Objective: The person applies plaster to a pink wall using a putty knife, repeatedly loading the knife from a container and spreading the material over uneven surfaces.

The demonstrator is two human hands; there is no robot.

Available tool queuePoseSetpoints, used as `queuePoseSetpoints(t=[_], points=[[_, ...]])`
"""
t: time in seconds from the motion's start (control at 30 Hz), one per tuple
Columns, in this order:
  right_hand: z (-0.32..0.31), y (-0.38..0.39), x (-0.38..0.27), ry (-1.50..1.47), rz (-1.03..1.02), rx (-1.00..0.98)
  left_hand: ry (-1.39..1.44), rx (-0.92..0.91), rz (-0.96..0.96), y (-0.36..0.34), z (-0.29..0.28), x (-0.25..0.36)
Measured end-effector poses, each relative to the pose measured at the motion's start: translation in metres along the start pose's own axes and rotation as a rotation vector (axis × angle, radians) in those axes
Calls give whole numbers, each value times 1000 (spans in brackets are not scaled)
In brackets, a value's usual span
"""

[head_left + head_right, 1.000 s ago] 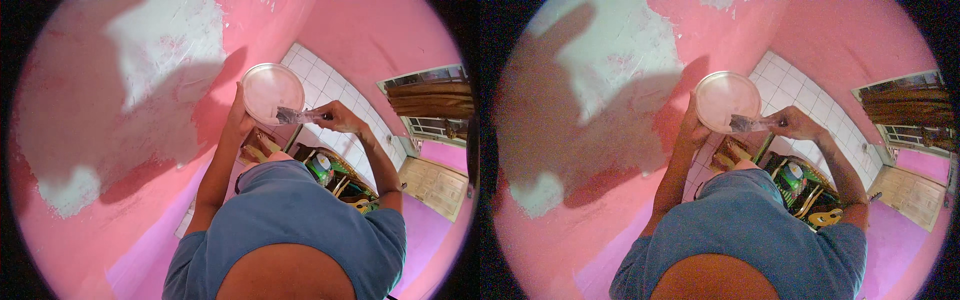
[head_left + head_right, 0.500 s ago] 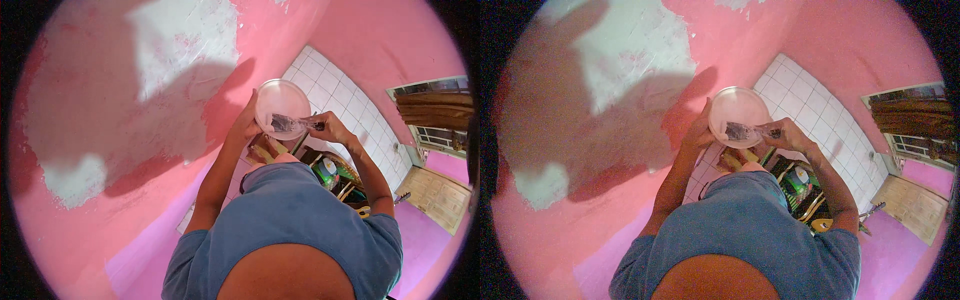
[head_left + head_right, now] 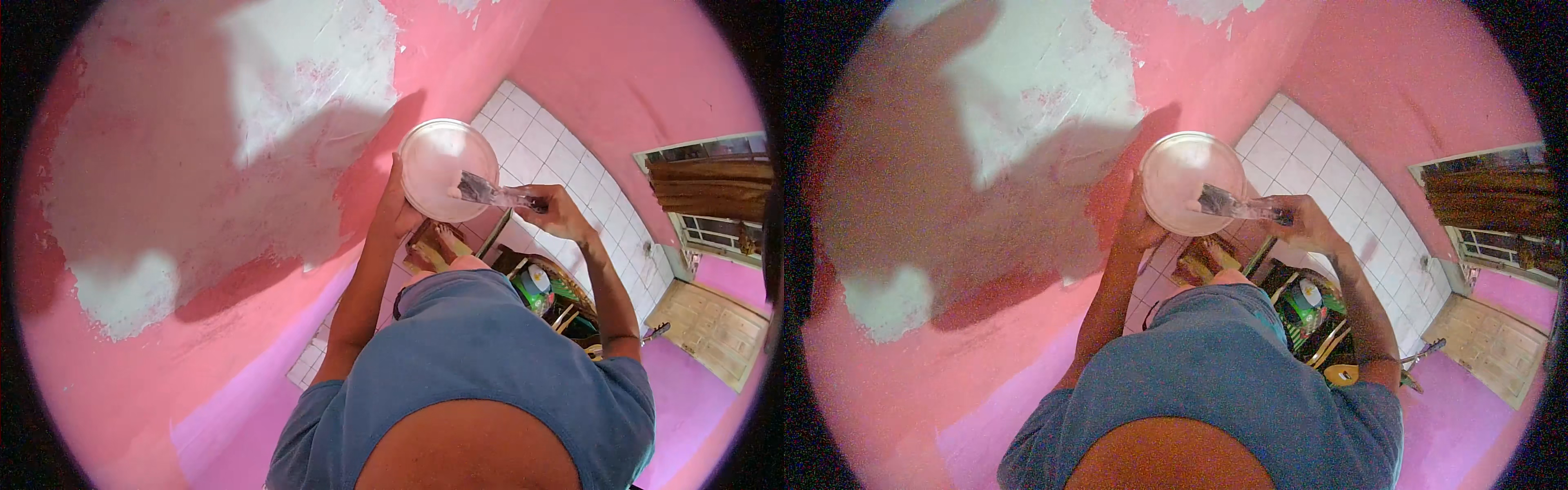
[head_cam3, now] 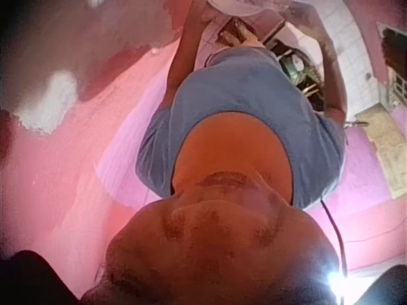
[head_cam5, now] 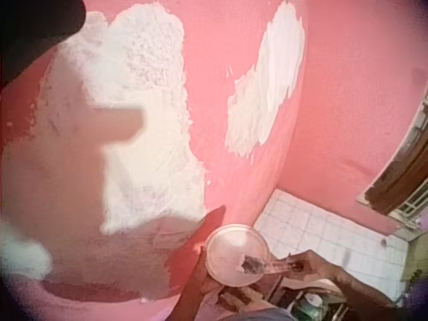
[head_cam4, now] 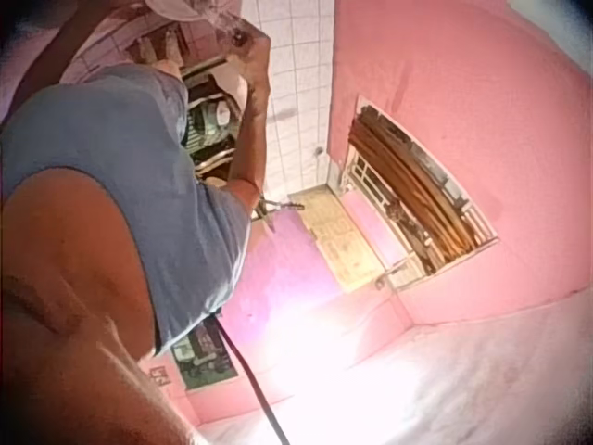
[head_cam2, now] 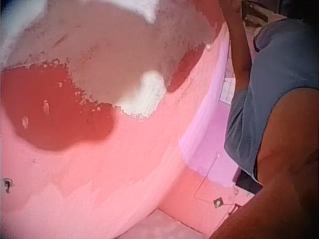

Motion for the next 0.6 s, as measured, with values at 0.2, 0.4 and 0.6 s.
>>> queuePoseSetpoints(t=[0.2,0.4,0.6], points=[[-12,7,-28,301,132,-45,258,100,-223,9,-3,4],[-34,4,-31,482,223,-127,53,176,-264,12,4,13],[-29,6,-29,461,95,-161,148,138,-305,4,-11,8]])
Point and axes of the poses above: each hand's wrist, its own y-axis away from the middle knuckle, its own z-axis out of the palm, x = y × z, the point moved 6 cm from there along -y, towards the middle knuckle, and after that the axes turned 2 degrees about y, right-handed, at the moved point
